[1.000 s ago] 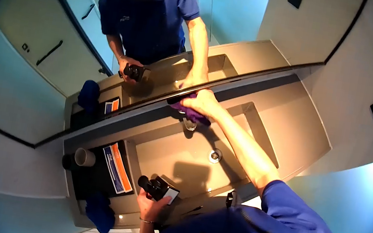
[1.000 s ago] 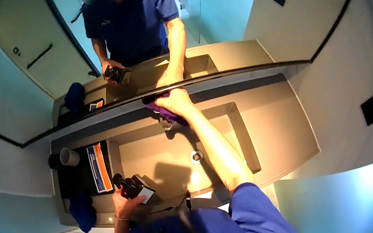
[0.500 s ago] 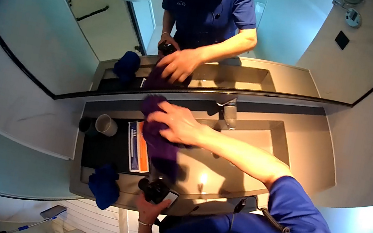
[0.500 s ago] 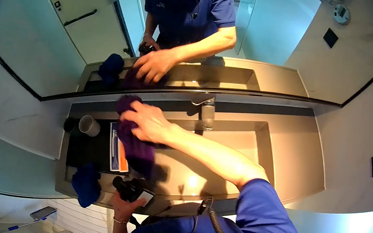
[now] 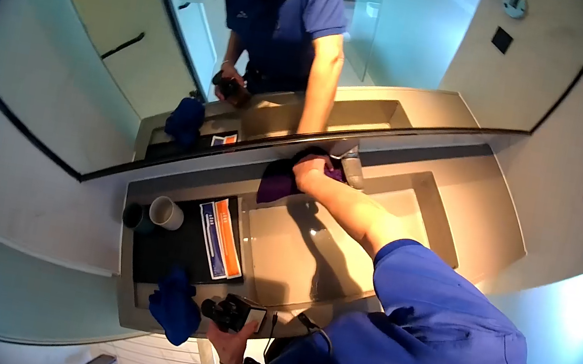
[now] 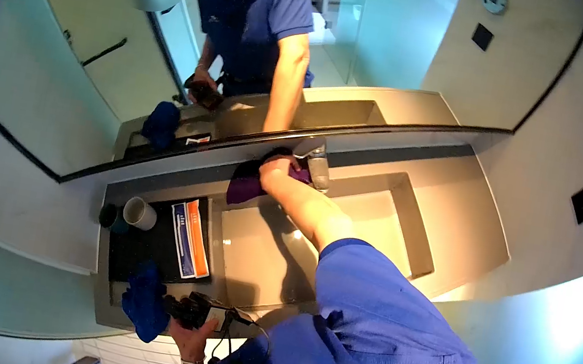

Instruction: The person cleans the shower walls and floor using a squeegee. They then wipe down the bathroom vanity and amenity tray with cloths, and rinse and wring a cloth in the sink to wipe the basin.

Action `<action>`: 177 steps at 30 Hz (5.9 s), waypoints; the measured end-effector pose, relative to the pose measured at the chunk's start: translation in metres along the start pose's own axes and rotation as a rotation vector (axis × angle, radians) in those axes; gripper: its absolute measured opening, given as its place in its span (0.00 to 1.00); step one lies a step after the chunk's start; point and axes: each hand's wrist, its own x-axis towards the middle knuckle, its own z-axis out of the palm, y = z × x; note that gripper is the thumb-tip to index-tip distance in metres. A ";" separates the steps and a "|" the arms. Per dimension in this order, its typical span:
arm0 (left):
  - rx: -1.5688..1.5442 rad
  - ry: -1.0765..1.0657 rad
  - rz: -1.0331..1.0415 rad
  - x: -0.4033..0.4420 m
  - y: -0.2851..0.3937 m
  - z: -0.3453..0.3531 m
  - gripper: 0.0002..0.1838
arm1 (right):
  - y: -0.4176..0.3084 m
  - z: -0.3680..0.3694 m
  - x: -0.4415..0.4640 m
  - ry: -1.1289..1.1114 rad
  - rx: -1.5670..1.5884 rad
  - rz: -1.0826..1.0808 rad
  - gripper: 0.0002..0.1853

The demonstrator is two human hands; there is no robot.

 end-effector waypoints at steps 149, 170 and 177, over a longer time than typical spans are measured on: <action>1.265 -0.526 0.525 0.236 -0.079 0.343 0.24 | 0.149 0.158 0.019 0.601 2.153 0.793 0.18; -0.056 -1.034 -0.504 0.087 0.005 0.248 0.18 | 0.274 0.245 -0.141 -0.482 3.044 0.956 0.47; 0.518 -0.847 0.489 0.075 0.021 0.266 0.27 | 0.264 0.239 -0.016 0.564 2.531 1.670 0.15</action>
